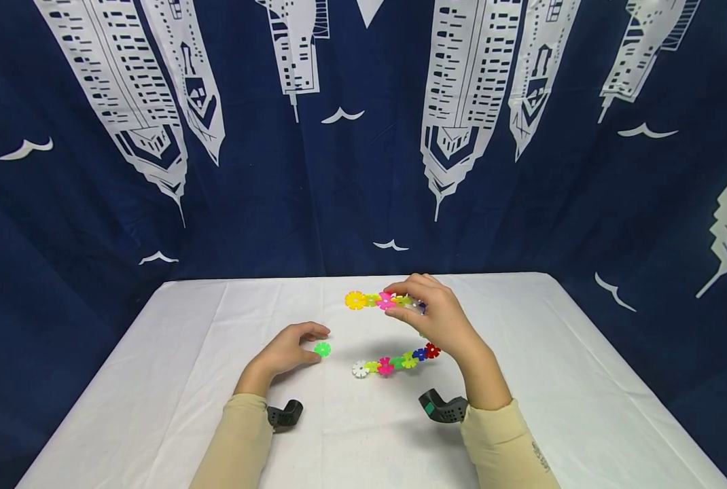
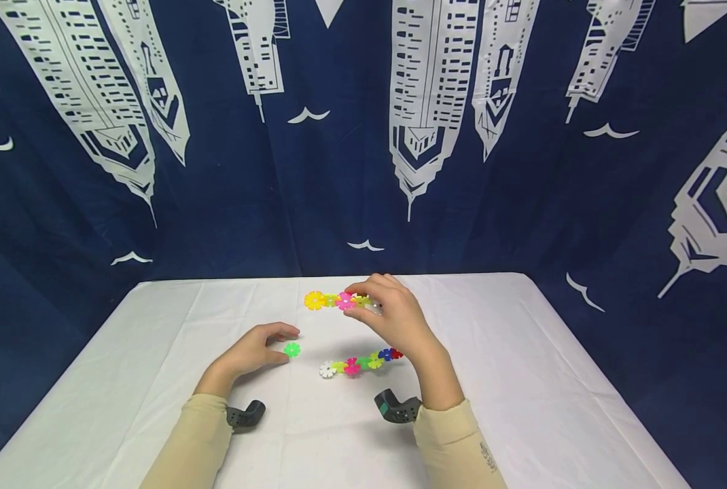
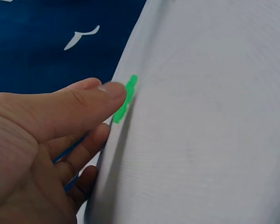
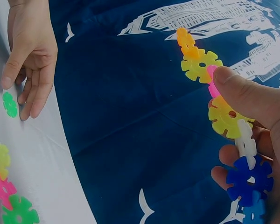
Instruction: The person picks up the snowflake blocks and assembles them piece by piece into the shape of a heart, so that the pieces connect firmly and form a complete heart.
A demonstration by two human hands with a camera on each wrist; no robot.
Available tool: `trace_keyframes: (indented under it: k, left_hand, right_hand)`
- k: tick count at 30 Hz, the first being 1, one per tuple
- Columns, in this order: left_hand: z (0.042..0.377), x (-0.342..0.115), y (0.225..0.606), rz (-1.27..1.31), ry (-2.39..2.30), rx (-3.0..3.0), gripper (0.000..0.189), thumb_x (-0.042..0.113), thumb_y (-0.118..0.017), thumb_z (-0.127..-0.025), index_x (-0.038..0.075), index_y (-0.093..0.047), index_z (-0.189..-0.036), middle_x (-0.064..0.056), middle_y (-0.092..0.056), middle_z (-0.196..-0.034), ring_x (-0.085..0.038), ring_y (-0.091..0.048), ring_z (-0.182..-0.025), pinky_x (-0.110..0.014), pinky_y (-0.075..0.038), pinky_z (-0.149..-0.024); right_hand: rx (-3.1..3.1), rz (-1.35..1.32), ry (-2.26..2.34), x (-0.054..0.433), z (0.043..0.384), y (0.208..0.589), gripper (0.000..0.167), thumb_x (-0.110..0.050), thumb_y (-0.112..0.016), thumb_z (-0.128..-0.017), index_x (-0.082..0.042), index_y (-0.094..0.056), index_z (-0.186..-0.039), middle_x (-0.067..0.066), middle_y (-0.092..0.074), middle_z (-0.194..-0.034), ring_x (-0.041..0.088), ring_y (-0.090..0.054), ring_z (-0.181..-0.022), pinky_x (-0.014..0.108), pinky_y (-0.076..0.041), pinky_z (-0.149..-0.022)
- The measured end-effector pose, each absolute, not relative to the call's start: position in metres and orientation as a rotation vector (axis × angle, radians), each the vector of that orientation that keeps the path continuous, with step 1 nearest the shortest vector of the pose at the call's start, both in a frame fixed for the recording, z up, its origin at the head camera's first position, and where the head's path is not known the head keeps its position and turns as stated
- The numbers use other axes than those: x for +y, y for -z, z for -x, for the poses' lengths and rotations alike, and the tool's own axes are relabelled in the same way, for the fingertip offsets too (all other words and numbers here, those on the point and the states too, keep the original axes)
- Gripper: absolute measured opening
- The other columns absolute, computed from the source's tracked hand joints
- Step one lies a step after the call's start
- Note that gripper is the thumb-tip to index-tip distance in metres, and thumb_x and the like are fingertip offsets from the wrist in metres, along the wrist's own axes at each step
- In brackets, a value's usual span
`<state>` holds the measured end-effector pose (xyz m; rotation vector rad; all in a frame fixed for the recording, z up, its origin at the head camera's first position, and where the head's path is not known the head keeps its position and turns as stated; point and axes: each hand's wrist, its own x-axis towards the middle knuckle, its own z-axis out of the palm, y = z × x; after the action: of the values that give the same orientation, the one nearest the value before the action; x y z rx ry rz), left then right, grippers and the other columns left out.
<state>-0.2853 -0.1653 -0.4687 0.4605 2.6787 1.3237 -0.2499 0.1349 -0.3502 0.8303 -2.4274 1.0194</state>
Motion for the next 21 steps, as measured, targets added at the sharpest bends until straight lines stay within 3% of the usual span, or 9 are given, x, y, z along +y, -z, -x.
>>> trace_keyframes:
  k: [10,21]
  left_hand:
    - [0.2848,-0.1624,0.4712,-0.389,-1.288,2.754,0.038,-0.005,-0.078,-0.078,0.013,-0.074,-0.111,0.000,-0.070,-0.112,-0.017,-0.060,-0.102,-0.044,-0.049,-0.102]
    - [0.2851,-0.1596,0.4701,-0.360,-1.219,2.784,0.033,-0.001,-0.079,-0.079,0.015,-0.076,-0.108,0.001,-0.064,-0.100,-0.013,-0.055,-0.092,-0.036,-0.049,-0.092]
  right_hand:
    - [-2.452,-0.834,-1.032,0.1342,0.2501,0.3503,0.030,-0.021,-0.082,-0.083,-0.018,-0.074,-0.112,-0.008,-0.067,-0.095,0.011,-0.057,-0.096,0.041,-0.055,-0.083]
    - [-2.465,-0.827,-1.025,0.1341,0.2499,0.3500,0.030,-0.023,-0.082,-0.083,-0.019,-0.074,-0.112,-0.008,-0.067,-0.095,0.011,-0.057,-0.094,0.035,-0.054,-0.081]
